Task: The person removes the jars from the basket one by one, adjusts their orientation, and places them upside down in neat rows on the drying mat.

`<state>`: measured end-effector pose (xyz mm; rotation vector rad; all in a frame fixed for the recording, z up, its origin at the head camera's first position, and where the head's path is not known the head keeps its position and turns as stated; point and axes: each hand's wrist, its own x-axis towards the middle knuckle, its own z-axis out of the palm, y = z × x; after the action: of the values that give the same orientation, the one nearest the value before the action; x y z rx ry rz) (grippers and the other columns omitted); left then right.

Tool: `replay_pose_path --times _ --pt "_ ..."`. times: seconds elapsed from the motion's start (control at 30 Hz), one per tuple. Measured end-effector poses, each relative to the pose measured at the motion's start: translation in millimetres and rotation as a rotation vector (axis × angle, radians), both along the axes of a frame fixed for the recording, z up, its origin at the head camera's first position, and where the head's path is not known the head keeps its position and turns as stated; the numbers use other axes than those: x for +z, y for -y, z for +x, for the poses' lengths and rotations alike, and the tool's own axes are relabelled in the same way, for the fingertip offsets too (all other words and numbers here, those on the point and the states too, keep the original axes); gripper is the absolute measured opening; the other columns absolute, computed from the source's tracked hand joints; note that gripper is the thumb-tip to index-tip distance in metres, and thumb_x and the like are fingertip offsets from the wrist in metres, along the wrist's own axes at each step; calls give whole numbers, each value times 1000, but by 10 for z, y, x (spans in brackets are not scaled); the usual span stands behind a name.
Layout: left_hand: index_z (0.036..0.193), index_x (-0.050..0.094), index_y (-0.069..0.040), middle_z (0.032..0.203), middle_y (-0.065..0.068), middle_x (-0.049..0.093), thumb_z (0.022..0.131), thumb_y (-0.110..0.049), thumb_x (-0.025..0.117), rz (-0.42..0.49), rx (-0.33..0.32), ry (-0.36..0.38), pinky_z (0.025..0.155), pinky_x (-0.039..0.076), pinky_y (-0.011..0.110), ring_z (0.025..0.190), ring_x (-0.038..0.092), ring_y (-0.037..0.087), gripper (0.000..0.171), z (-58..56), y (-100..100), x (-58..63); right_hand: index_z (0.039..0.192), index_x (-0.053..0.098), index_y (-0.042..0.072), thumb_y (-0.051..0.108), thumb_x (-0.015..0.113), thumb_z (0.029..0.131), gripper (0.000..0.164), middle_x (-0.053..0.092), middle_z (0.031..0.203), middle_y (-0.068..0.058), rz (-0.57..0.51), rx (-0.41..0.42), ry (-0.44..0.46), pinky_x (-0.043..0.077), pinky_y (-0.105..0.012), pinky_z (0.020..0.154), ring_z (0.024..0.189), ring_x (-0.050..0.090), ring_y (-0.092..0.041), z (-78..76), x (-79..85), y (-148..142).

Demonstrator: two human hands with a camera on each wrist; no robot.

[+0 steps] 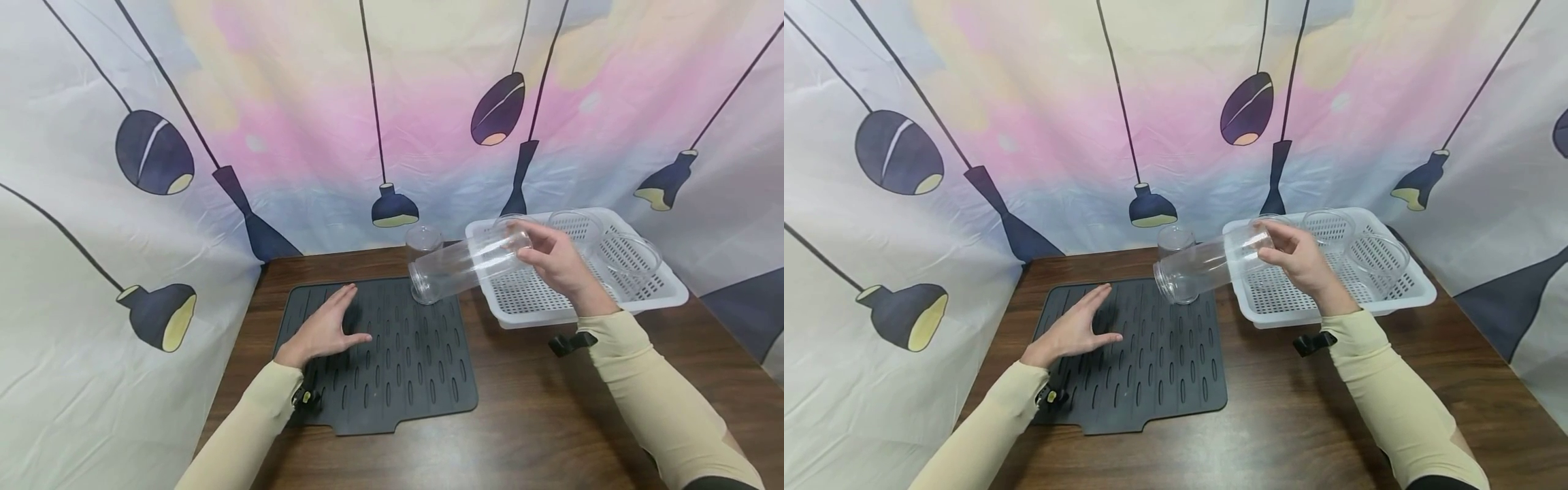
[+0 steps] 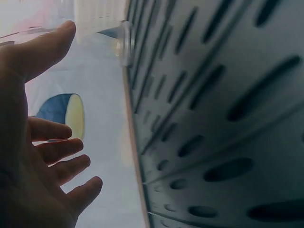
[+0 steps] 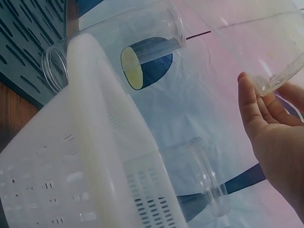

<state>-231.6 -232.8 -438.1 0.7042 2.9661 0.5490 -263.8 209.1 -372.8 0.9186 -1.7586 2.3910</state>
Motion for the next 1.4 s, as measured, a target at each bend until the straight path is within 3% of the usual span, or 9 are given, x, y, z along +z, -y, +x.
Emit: replay_pose_path --times 0.1,0.3,0.47,0.7,0.9,1.13,1.4 --pt "155 23 -4 161 16 22 80 -55 74 -12 3 18 110 34 57 147 23 35 104 12 34 -86 134 55 -6 -14 58 87 48 63 126 -1 121 -66 -14 55 -22 85 105 64 -11 23 38 13" --pt "153 27 -1 160 18 23 79 -57 73 -53 15 40 110 34 57 148 22 36 104 10 80 -218 137 49 -10 -8 66 86 54 58 134 5 353 -192 -90 39 -12 103 121 55 -1 42 109 47" --pt "152 30 0 160 17 24 78 -60 73 -77 25 54 111 33 57 148 22 36 105 12 111 -267 138 49 -7 -6 71 83 59 55 136 -2 447 -211 -147 40 -13 103 118 54 -4 55 167 116" --pt "152 29 0 160 17 22 76 -62 73 -100 42 114 111 33 56 147 23 36 107 22 142 -328 135 54 -5 -11 76 76 64 56 126 -16 539 -259 -293 46 -14 95 105 56 -7 56 236 249" --pt "152 29 0 160 18 22 76 -62 73 -105 45 126 112 33 55 148 21 36 108 36 166 -381 133 59 3 3 84 73 65 61 121 -11 669 -329 -390 46 -14 93 102 57 -14 58 289 342" --pt "151 31 0 160 17 23 76 -62 74 -121 39 116 111 33 56 148 20 36 106 57 159 -406 134 60 9 19 86 73 67 61 122 -7 795 -388 -450 46 -30 87 102 56 -17 75 328 425" --pt "150 33 1 160 19 22 76 -62 73 -153 29 107 113 30 57 149 17 36 106 62 147 -428 136 59 12 25 85 74 68 58 125 -7 827 -341 -474 47 -43 87 104 55 -20 72 354 568"
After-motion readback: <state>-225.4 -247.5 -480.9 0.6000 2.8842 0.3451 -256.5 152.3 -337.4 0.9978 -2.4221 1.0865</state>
